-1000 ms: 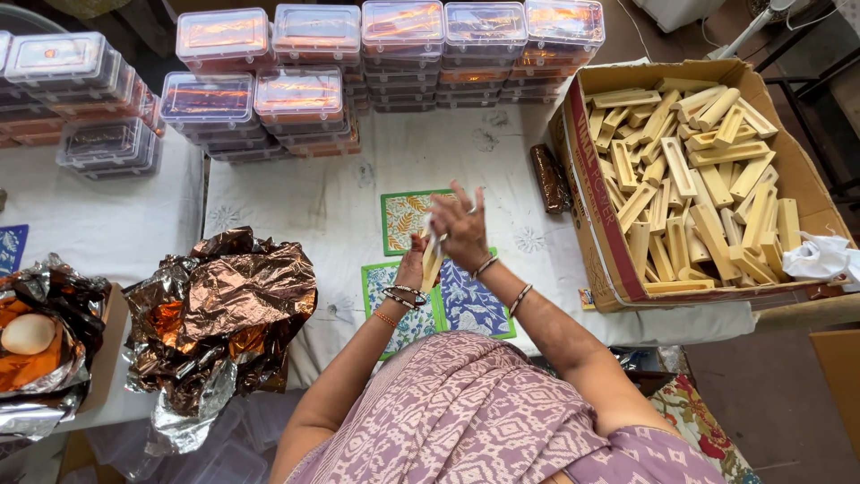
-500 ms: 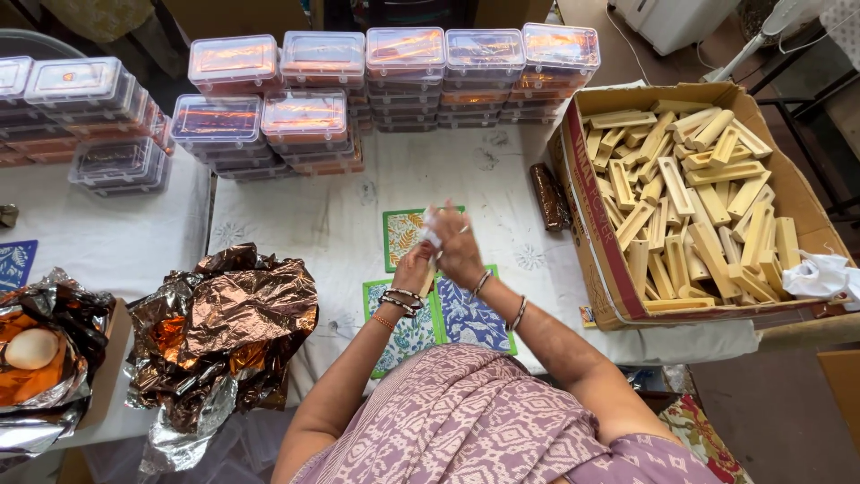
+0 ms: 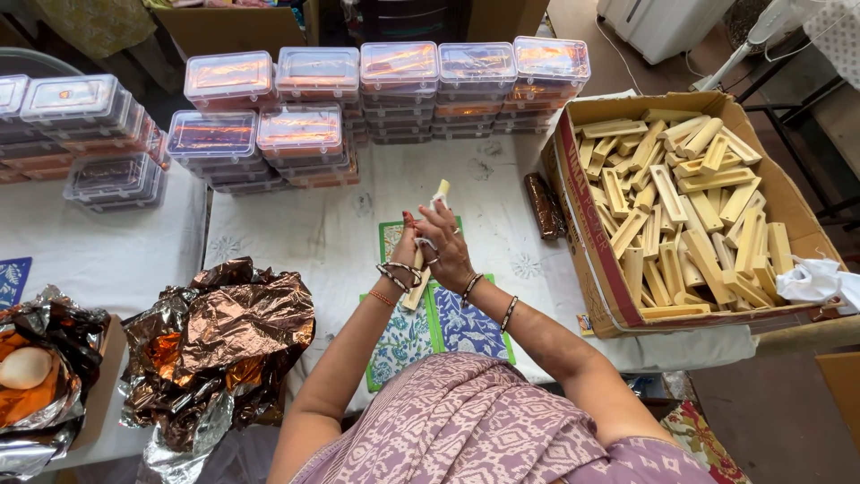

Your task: The person wipes a wooden block with a white cloth, then wraps it in a sheet of copper-colored foil. They place the wrapped block into a clear plastic container and close the lid. The person repeats this process with a second wooden block.

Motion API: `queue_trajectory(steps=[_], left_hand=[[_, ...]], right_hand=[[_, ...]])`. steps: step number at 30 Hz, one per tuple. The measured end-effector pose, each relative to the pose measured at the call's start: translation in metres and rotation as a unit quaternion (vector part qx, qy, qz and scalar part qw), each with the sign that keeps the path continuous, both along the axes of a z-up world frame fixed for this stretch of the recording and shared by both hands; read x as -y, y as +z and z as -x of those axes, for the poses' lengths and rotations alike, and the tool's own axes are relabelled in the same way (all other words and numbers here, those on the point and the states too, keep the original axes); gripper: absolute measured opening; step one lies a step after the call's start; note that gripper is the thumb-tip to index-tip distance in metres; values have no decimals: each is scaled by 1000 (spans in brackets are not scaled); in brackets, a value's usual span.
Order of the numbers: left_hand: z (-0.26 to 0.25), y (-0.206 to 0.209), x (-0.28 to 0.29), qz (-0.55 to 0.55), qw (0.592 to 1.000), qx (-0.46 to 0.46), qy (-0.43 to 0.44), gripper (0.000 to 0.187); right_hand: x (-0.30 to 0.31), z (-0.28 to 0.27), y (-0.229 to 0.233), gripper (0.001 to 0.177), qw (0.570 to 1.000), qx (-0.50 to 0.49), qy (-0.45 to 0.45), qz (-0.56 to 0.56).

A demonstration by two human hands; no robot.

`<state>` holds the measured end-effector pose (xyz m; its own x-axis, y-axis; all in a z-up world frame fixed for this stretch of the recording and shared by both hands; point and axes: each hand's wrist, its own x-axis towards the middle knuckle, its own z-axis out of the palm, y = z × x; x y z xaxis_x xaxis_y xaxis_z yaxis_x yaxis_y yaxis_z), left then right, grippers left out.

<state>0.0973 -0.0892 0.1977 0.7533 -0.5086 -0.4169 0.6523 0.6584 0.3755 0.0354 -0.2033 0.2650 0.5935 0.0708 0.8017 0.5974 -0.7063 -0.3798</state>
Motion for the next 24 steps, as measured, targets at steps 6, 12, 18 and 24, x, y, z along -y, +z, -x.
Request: queue_trajectory(steps=[6,12,18,24], left_hand=[[2,-37,0,-213,901,325,-194,44],[-11,-44,3,-231,908,276,-213,55],[-22,-29,9,-260,954,134,-63,63],[-71,-150,23,-307,923,227,-33,42]], right_hand=[[44,-56,-11,14,986,-77,1,-147],[79,-95,-30,24,875,-221,-129,-412],[14,-26,-23,26,985,-37,39,-164],[9,-29,10,26,991,-105,54,70]])
